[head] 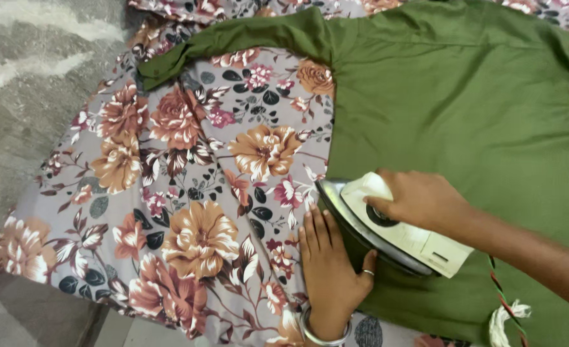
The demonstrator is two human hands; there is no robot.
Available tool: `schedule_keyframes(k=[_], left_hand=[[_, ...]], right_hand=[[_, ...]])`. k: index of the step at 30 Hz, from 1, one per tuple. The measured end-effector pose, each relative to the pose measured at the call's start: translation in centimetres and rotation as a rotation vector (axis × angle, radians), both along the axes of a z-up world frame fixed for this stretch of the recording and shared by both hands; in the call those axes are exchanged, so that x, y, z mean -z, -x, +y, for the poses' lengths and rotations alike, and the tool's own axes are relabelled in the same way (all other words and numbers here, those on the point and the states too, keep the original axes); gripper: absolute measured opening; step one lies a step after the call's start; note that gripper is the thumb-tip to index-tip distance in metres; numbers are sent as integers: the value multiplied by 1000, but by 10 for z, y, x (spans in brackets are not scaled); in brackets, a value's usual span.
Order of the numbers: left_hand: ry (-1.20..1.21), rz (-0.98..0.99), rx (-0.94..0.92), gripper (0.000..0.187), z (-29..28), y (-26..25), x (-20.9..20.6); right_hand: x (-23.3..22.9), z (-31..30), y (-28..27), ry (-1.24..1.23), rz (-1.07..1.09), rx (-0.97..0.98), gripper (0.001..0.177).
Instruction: The person irons a green long-sleeved shirt laid flat on a floral bedsheet. They use a white electric iron to smooth the body and sleeves, then fold the shirt in half and continue ironing the folded edges.
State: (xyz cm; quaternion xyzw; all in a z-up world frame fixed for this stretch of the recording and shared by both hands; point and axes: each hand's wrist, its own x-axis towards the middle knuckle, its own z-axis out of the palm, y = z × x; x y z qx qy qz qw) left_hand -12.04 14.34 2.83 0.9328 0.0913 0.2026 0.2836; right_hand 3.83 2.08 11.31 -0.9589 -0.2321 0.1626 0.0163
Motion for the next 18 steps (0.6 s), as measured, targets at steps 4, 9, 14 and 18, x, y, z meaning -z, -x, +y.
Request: schedule_keyframes(k=[4, 9, 14, 18], left_hand=[[-11, -17, -22, 90, 0, -1, 0], [-1, -179, -177, 61, 5, 9, 7], [181, -188, -288, 45, 25, 26, 5], [171, -213, -269, 38, 25, 27, 3]], right_hand=[[3, 25, -20, -113, -47, 33, 60], [8, 49, -40, -213, -38, 17, 57], [1, 14, -1, -182, 79, -91, 54], [-11, -9, 41, -69, 80, -52, 59]])
